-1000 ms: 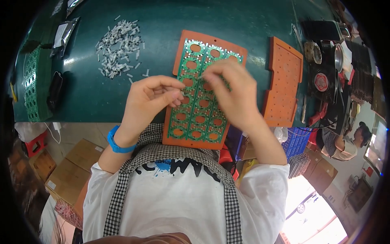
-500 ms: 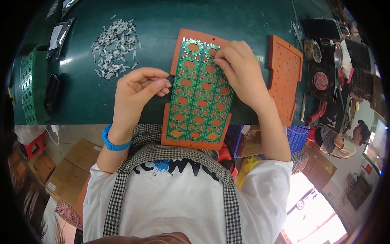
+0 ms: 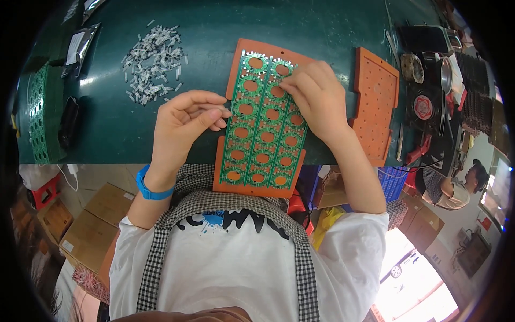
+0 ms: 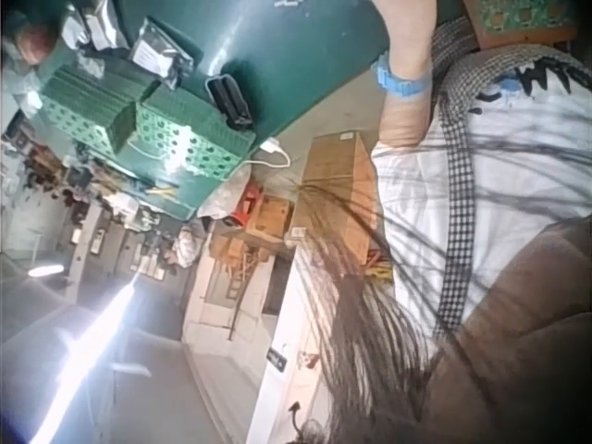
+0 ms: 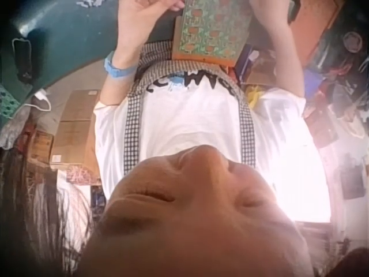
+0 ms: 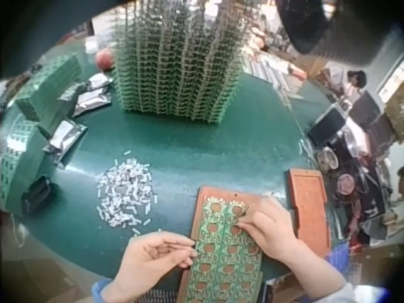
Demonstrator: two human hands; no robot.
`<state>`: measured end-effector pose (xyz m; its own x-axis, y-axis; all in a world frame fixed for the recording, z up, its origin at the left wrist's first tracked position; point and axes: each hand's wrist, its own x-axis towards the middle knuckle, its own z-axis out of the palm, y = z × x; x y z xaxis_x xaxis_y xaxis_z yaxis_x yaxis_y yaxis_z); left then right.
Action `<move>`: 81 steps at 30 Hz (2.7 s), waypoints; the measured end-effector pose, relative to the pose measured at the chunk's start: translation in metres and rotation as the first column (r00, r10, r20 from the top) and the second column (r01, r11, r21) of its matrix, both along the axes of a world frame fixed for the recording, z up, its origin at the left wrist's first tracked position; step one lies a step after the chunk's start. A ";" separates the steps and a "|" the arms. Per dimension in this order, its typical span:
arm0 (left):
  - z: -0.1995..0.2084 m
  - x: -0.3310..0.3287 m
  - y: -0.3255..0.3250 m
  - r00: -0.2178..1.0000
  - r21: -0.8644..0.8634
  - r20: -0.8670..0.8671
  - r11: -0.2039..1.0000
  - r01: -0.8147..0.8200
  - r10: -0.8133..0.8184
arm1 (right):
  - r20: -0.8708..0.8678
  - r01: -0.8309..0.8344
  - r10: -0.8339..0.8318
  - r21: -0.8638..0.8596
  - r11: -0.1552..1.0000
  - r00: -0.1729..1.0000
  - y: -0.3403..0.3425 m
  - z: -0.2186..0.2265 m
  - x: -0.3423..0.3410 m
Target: The person assembles small electronic components into a printed circuit board array by hand, taking components from plastic bins and a cardboard box and placing them onto the circuit board in an assembly tray.
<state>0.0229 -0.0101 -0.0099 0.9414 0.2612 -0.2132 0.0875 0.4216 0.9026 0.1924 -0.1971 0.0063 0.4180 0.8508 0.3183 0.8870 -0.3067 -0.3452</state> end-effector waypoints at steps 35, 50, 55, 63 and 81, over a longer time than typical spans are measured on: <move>0.003 0.002 0.005 0.972 0.036 -0.008 0.972 -0.233 0.233 | -0.326 0.156 -0.162 -0.045 0.987 0.931 0.012 0.003 0.027; 0.013 -0.003 -0.018 0.993 0.339 0.117 0.940 -0.048 0.009 | 0.337 0.065 -0.047 -0.042 0.997 0.940 0.012 0.011 0.002; 0.018 -0.002 -0.025 0.992 0.239 0.125 0.970 -0.044 0.014 | -0.474 -0.009 0.052 0.094 0.996 0.879 0.015 0.024 -0.039; 0.022 0.000 -0.023 0.977 0.367 0.097 0.919 0.141 -0.189 | -0.504 -0.167 0.208 0.125 0.978 0.838 0.012 0.021 -0.043; 0.007 0.000 0.020 0.987 0.993 -0.030 0.115 0.012 0.158 | -0.347 0.122 -0.124 -0.027 0.992 0.930 -0.019 0.007 0.039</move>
<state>0.0231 0.0099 -0.0031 0.8980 0.3882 0.2072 0.2366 -0.8229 0.5166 0.2311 -0.2159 0.0128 0.6035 0.7867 0.1301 0.6669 -0.4084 -0.6232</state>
